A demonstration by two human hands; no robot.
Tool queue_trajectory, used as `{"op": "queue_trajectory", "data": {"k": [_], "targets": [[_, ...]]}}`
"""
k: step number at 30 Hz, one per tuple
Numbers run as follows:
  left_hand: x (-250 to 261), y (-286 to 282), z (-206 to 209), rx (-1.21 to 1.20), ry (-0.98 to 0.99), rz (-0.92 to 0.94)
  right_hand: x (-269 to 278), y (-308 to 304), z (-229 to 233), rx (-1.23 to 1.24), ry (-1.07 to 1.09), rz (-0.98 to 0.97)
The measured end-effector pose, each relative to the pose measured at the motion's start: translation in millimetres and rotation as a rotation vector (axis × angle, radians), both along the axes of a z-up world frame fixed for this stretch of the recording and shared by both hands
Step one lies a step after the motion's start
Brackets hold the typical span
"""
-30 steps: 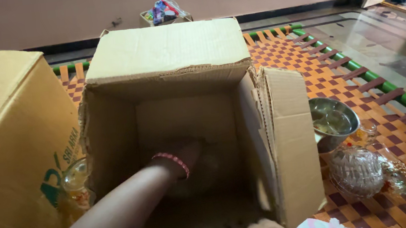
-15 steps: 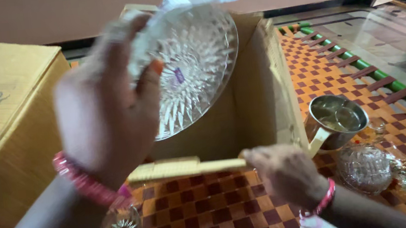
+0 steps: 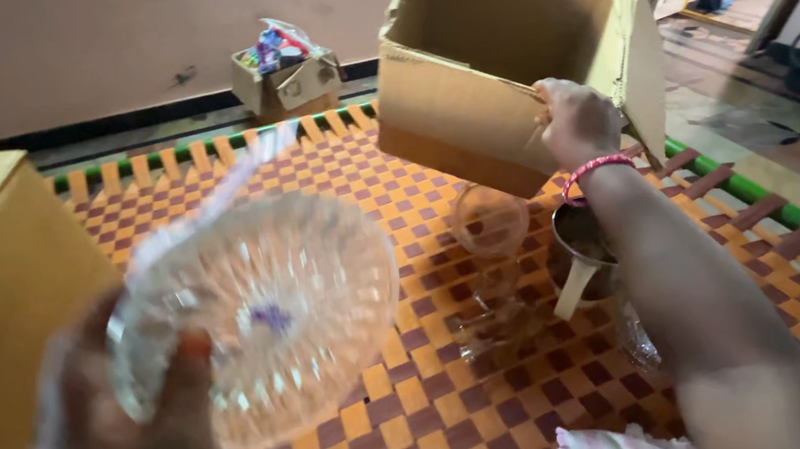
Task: The person opens a cardboard box and removes several glass items, including a metal cup, glass jars, and decorative bowls. They place the items on a woven mat and then use a cloth to wipe and clean the glass bowls.
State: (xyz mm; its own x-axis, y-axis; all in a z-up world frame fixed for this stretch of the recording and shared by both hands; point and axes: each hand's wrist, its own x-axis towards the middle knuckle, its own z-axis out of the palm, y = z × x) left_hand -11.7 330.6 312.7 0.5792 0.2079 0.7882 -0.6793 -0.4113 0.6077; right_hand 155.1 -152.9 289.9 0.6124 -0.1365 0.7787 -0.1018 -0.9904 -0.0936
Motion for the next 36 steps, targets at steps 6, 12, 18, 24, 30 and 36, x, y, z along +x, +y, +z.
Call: {"op": "queue_trajectory", "data": {"k": [6, 12, 18, 24, 30, 36], "targets": [[48.2, -18.7, -152.0, -0.238, 0.384, -0.188, 27.6, -86.7, -26.9, 0.217, -0.003, -0.163], [89.8, -47.3, -311.9, -0.569, 0.757, -0.175, 30.9, -131.8, -45.7, 0.115, 0.065, -0.284], [110.5, -60.7, -406.9, -0.619, 0.934, -0.140, 35.6, -139.2, -60.3, 0.068, 0.272, -0.390], [121.3, -61.7, -448.0, -0.581, 0.931, -0.219, 52.4, -142.4, -83.7, 0.110, 0.438, -0.374], [120.8, -54.6, -476.4, -0.594, 0.795, -0.366, 66.2, -138.1, -61.7, -0.170, 0.368, -0.322], [85.5, -76.0, -439.1, -0.686, 0.630, -0.374, 13.0, 20.7, -84.9, 0.009, 0.316, 0.412]]}}
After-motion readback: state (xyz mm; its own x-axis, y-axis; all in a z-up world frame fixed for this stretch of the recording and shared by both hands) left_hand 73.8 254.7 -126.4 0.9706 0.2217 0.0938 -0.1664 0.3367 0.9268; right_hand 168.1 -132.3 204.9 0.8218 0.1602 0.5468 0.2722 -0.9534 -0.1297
